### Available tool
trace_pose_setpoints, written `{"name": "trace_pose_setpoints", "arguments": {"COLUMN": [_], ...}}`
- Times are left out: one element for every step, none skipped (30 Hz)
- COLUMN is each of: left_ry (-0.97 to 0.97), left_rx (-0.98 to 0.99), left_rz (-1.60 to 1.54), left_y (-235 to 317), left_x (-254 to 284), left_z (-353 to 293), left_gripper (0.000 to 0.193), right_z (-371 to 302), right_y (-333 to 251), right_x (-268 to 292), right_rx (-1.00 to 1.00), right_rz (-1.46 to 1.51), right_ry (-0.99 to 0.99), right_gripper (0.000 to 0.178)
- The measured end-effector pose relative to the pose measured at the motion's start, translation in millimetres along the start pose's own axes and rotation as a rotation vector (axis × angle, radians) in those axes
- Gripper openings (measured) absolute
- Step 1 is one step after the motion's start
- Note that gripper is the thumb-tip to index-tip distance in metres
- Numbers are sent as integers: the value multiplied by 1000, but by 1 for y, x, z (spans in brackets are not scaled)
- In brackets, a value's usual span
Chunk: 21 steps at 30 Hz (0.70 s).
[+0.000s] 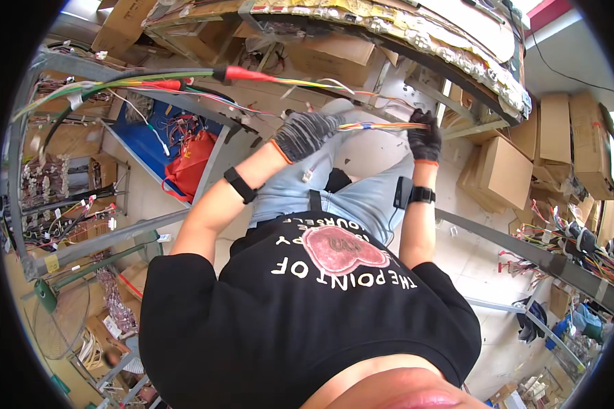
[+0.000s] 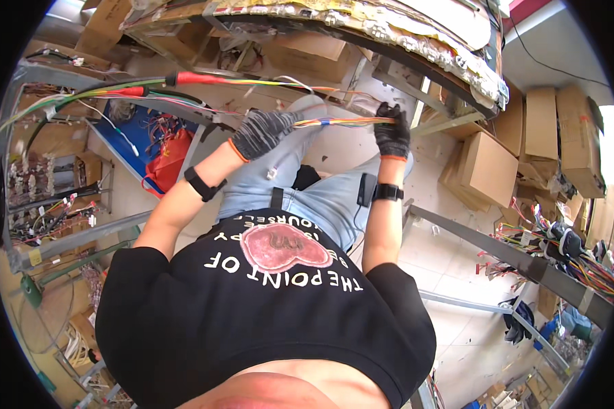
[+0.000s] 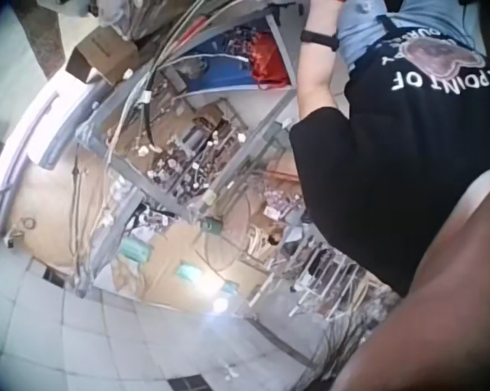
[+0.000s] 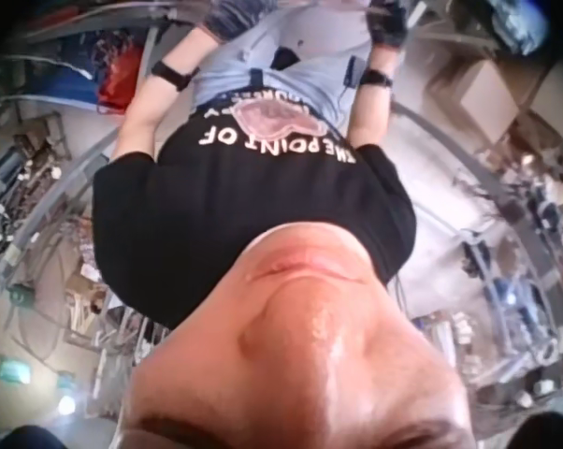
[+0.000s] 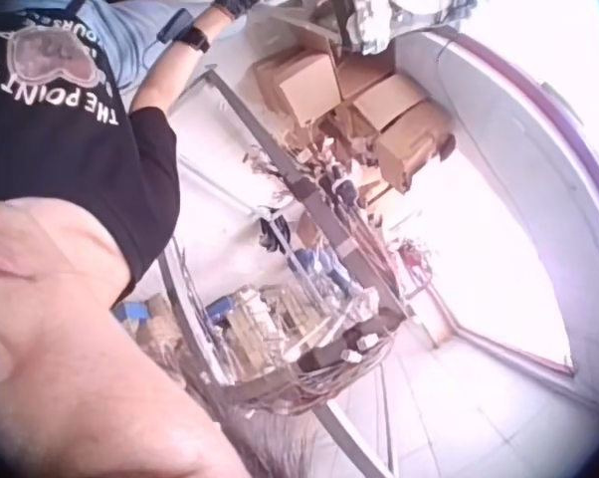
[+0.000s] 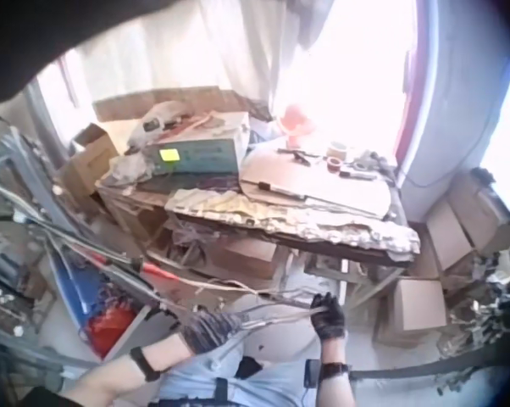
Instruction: Connecting electrical wires to a terminal board on an industrial rack.
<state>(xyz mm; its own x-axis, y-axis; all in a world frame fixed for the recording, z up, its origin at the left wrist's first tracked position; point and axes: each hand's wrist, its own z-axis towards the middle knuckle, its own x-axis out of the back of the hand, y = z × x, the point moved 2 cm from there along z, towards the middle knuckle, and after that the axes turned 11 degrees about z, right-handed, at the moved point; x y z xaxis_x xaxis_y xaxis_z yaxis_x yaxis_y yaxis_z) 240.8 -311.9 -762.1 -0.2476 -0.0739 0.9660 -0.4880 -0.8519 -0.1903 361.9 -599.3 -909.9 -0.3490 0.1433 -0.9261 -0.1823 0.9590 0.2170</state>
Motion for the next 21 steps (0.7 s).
{"name": "trace_pose_setpoints", "arguments": {"left_ry": [-33,-121,-174,-290,-405,-452,-494,-587,-666,-1147,-1196,-1206,-1215,-1092,-966,-971,-963,-1060,-1154,-1045,-943], "left_rx": [-8,3,25,-61,-163,-173,-179,-100,-31,401,378,479,578,564,573,818,834,796,751,669,590], "left_rz": [31,59,-54,-71,-92,-265,-439,-751,-1070,-1530,-1681,-1646,-1608,-1445,-1284,-1367,-1363,-1466,-1570,-1472,-1370], "left_y": [-1,-4,-1,3,10,10,9,5,1,-7,-20,-28,-35,-41,-39,-37,-28,-19,-9,0,6], "left_x": [-5,-5,-2,2,16,19,22,30,44,73,90,98,105,86,83,77,77,73,68,63,60], "left_z": [0,-11,-15,-23,-26,-41,-55,-69,-74,-80,-91,-103,-115,-130,-140,-148,-147,-150,-154,-156,-156], "left_gripper": [20,19,19,20,20,23,27,29,31,33,28,28,28,28,28,28,28,28,28,30,32], "right_z": [8,9,8,21,31,32,32,36,41,40,37,35,36,52,46,53,53,54,50,53,56], "right_y": [-6,10,21,27,23,45,69,92,99,114,135,148,158,153,156,169,172,171,163,153,142], "right_x": [19,28,36,52,72,75,78,78,87,88,82,76,67,61,28,29,34,38,46,50,52], "right_rx": [-120,-84,-33,-98,-146,-172,-200,-115,-213,-424,-643,-751,-852,-508,-579,-639,-674,-701,-661,-609,-543], "right_rz": [144,121,92,93,98,79,59,1,-3,4,14,-164,-339,-515,69,166,258,264,9,-245,-497], "right_ry": [79,254,421,356,290,260,230,454,311,273,227,125,11,-307,-449,-340,-226,-232,-164,-110,-59], "right_gripper": [15,11,9,10,11,13,15,16,13,13,16,18,20,18,11,8,5,5,6,7,8]}}
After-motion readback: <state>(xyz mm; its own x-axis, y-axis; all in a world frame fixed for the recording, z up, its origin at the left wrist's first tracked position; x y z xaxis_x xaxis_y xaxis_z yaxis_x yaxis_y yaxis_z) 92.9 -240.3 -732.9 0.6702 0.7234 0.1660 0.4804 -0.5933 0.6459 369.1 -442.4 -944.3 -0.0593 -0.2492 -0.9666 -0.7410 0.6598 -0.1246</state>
